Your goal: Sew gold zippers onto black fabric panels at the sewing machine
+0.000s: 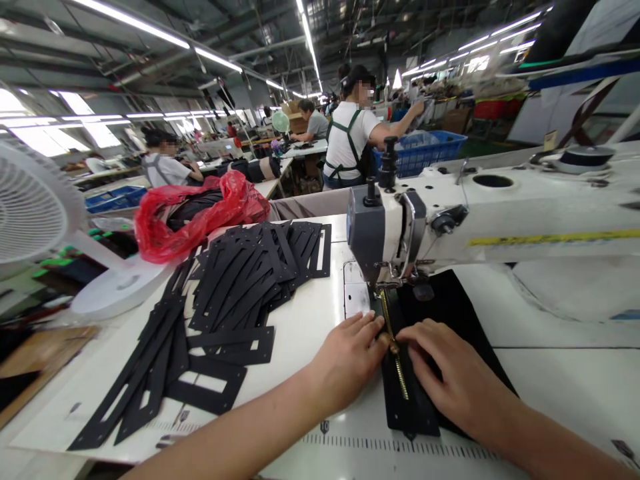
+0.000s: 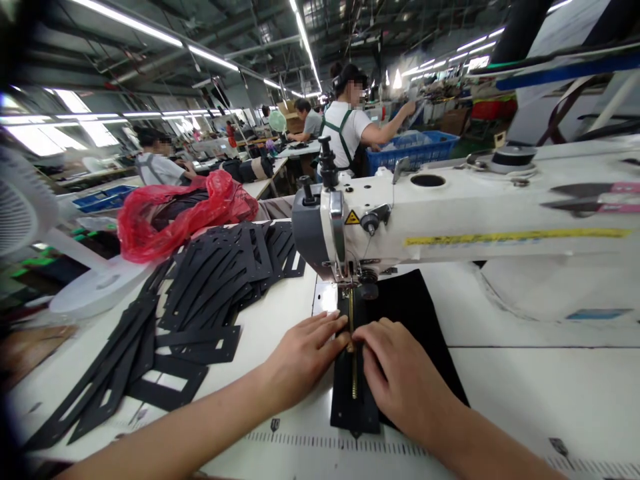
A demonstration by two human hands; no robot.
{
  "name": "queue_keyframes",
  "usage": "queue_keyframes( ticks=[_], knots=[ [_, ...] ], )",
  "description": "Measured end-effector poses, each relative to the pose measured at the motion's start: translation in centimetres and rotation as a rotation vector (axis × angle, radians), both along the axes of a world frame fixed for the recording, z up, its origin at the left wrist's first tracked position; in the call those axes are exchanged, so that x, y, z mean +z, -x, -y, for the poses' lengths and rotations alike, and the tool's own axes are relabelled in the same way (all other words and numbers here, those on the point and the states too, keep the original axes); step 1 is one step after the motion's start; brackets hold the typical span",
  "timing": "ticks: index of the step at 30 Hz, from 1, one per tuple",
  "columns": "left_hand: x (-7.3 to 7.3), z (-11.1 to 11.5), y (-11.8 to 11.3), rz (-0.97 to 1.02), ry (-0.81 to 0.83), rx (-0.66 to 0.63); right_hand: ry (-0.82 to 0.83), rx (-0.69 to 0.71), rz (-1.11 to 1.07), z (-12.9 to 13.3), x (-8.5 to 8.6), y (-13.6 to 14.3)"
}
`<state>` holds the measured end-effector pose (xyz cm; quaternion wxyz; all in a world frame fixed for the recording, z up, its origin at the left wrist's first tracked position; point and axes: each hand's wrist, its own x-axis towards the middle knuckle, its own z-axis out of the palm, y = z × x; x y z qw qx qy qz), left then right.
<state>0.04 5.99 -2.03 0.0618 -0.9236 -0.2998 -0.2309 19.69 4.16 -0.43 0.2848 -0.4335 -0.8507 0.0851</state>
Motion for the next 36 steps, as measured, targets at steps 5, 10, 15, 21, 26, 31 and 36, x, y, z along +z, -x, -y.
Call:
queue_keyframes(
  ticks=[5, 10, 15, 21, 26, 31, 36],
  knots=[
    [0.6, 0.7, 0.8, -0.039, 0.097, -0.013, -0.238, 0.05, 0.116, 2.6, 0.3, -1.6],
    [1.8, 1.1, 1.2, 0.092, 0.191, -0.063, -0.29, 0.115, 0.207, 3.9, 0.3, -2.7],
    [2.3, 2.6, 1.1, -0.007, 0.253, -0.212, -0.315, 0.182, 0.212, 3.9, 0.7, -2.5],
    [2.8, 2.6, 0.2, 0.238, 0.387, -0.158, -0.122, 0.137, 0.112, 2.5, 3.3, -2.0],
    [5.0, 1.2, -0.9, 0.63, 0.652, 0.028, -0.44, -0.095, 0.07, 3.3, 5.6, -2.8],
    [5.5, 0.6, -1.0, 0.713, 0.735, 0.016, -0.606, -0.116, 0.398, 4.4, 4.8, -2.8],
    [5.8, 0.0, -0.2, 0.541, 0.769, -0.217, -0.594, -0.088, 0.348, 4.0, 3.8, -1.3]
  ],
)
